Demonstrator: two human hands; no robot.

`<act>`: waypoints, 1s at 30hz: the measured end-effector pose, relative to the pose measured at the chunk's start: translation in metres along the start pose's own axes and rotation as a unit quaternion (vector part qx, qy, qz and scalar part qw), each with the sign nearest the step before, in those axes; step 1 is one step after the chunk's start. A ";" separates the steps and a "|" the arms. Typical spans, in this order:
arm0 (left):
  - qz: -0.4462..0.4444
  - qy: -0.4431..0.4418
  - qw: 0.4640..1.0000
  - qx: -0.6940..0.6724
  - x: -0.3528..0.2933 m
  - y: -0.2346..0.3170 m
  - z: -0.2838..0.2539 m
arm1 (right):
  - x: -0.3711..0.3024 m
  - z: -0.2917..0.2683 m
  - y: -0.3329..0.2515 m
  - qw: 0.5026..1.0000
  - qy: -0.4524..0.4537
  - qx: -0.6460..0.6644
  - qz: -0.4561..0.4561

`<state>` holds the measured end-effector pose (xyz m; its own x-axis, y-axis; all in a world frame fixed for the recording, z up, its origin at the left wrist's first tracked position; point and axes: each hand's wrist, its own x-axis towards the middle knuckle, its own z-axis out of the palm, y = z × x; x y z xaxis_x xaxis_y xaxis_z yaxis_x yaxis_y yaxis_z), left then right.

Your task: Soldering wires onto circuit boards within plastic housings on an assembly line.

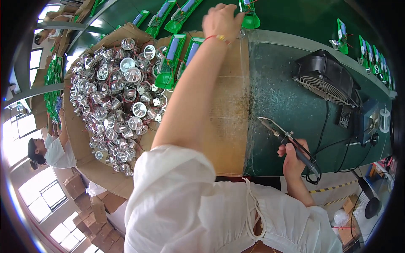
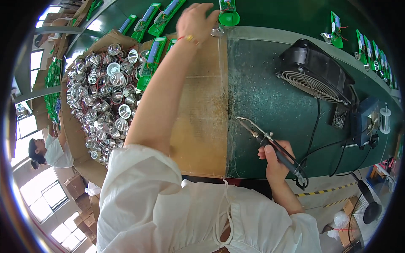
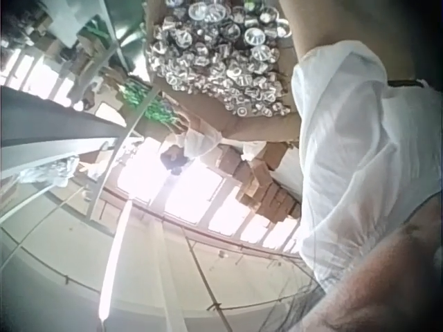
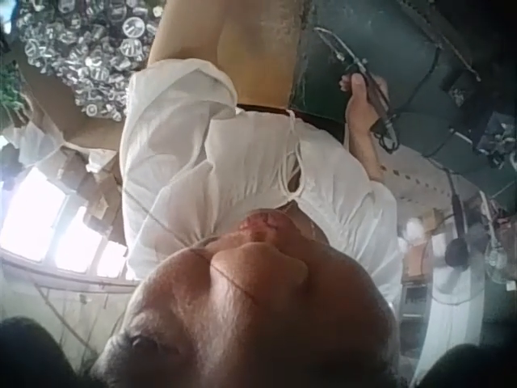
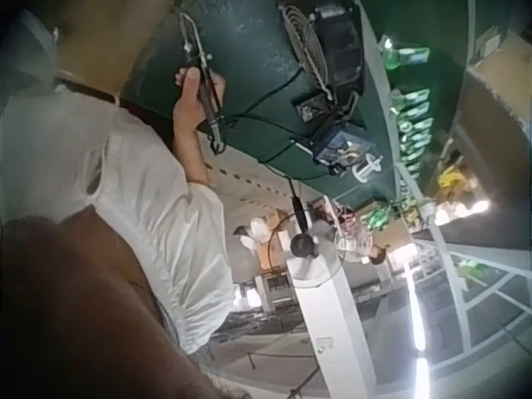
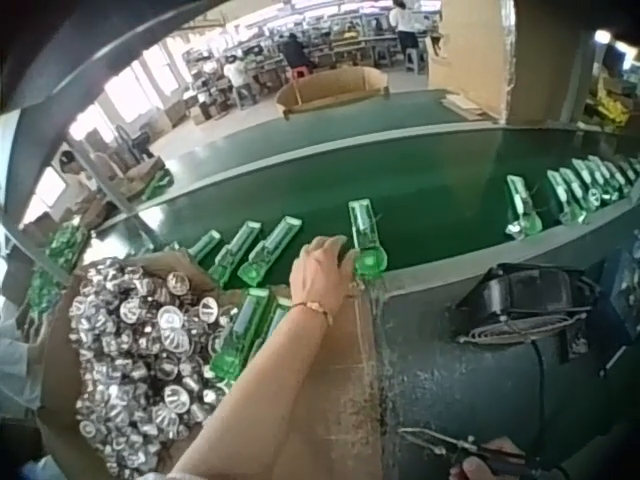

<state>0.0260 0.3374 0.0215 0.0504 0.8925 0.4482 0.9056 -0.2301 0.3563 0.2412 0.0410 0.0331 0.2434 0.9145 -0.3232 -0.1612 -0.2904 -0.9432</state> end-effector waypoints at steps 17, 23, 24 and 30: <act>-0.118 -0.253 0.957 0.076 -0.174 0.057 -0.107 | 0.012 0.010 -0.003 0.999 0.014 0.014 -0.028; -0.210 -0.011 0.978 -0.005 -0.263 0.014 -0.194 | 0.003 0.009 -0.003 0.999 -0.007 0.000 -0.032; -0.348 -0.033 0.935 -0.062 -0.273 0.010 -0.211 | 0.000 0.010 -0.005 0.999 -0.014 0.000 -0.037; -0.521 -0.400 0.754 -0.014 -0.319 -0.018 -0.209 | -0.014 0.020 -0.002 0.998 -0.055 0.002 -0.037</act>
<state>-0.0950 -0.0245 0.0435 -0.4342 0.5406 -0.7206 0.6200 0.7597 0.1963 0.2185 0.0342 0.0413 0.1485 0.9589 -0.2420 -0.1506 -0.2199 -0.9638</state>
